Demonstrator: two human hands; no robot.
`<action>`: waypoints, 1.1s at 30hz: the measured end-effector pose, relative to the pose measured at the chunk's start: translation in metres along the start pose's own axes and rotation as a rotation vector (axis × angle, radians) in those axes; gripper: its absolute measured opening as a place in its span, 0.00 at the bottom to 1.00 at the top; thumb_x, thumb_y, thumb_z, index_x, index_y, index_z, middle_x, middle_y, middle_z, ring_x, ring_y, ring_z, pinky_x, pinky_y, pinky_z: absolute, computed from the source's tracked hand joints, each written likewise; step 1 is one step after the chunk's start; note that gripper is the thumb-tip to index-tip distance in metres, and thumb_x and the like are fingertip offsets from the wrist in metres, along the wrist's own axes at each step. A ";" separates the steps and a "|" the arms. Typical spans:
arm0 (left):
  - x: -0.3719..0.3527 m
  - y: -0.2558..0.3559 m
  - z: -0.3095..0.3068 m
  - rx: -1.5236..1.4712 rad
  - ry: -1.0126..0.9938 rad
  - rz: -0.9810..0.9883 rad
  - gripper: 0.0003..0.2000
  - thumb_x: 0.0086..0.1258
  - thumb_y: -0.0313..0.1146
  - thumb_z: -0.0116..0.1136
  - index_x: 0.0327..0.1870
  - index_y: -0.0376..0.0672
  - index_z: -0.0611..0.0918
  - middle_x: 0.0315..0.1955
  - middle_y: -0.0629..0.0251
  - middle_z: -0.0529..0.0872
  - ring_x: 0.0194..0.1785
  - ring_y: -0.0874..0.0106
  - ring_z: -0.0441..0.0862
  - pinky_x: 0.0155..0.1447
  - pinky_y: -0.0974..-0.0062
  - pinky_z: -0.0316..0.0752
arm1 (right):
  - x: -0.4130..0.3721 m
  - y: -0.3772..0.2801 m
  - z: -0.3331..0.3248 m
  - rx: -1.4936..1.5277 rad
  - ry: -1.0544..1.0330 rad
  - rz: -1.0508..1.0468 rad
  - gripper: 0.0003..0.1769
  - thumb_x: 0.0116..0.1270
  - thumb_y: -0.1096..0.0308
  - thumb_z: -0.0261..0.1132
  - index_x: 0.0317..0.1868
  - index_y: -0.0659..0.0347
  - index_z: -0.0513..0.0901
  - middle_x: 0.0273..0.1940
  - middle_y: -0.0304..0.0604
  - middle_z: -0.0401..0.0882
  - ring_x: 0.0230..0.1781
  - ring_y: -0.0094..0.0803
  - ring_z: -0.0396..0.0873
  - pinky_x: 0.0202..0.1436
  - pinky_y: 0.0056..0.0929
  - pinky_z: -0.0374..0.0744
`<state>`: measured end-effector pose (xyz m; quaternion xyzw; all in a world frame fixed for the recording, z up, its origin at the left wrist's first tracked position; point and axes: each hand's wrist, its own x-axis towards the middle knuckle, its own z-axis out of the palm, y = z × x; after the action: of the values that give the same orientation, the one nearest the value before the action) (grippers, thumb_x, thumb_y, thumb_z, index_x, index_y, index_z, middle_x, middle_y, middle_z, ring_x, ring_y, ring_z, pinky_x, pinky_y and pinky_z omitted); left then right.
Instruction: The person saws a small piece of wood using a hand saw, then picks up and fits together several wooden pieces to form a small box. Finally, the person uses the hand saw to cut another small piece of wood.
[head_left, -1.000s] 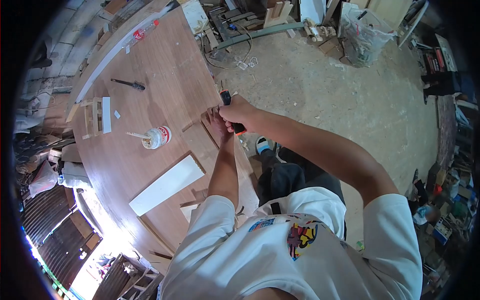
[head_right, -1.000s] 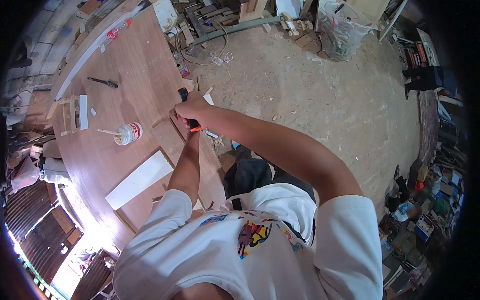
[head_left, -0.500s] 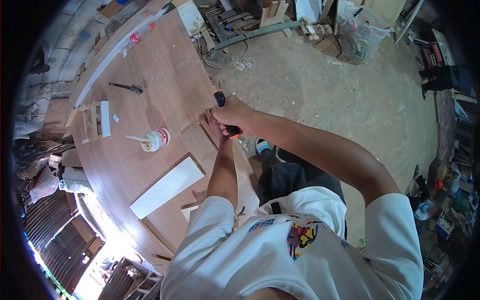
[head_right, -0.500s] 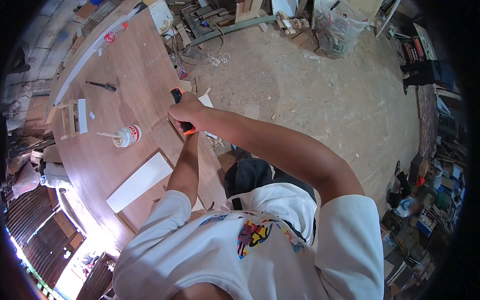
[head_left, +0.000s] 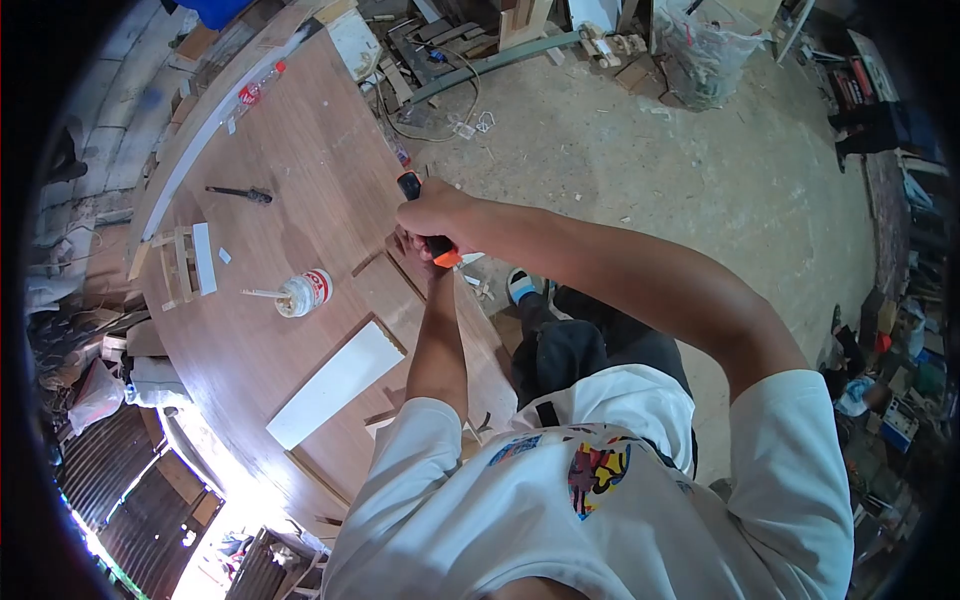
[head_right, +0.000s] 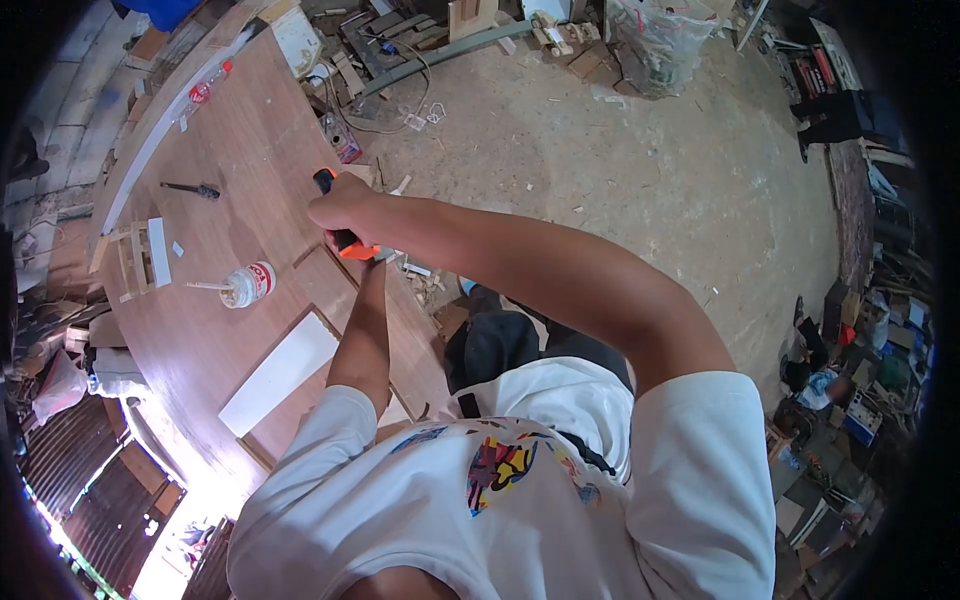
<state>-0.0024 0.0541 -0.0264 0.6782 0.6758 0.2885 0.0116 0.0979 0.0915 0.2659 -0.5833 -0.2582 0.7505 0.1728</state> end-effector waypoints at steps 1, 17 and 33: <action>-0.006 -0.006 -0.006 0.008 0.002 -0.004 0.13 0.58 0.43 0.57 0.37 0.45 0.76 0.35 0.66 0.77 0.46 0.63 0.73 0.55 0.59 0.63 | -0.008 -0.002 -0.002 0.036 -0.036 0.003 0.03 0.59 0.78 0.55 0.29 0.71 0.72 0.21 0.47 0.73 0.15 0.32 0.73 0.14 0.34 0.70; -0.033 -0.014 -0.023 0.114 0.106 0.030 0.14 0.58 0.43 0.57 0.38 0.45 0.76 0.37 0.66 0.77 0.47 0.62 0.73 0.54 0.59 0.63 | 0.032 0.051 0.003 -0.004 0.027 0.027 0.05 0.61 0.79 0.55 0.27 0.67 0.71 0.20 0.45 0.71 0.16 0.30 0.71 0.14 0.31 0.68; -0.015 0.011 -0.044 -0.033 0.043 -0.005 0.12 0.57 0.37 0.59 0.40 0.47 0.74 0.38 0.66 0.76 0.50 0.64 0.72 0.59 0.58 0.63 | 0.032 0.052 -0.002 -0.026 0.043 0.052 0.02 0.62 0.78 0.54 0.31 0.66 0.72 0.21 0.43 0.71 0.17 0.29 0.71 0.16 0.31 0.71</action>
<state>-0.0088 0.0227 0.0093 0.6698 0.6728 0.3141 0.0091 0.0936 0.0680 0.2098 -0.6079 -0.2490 0.7387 0.1511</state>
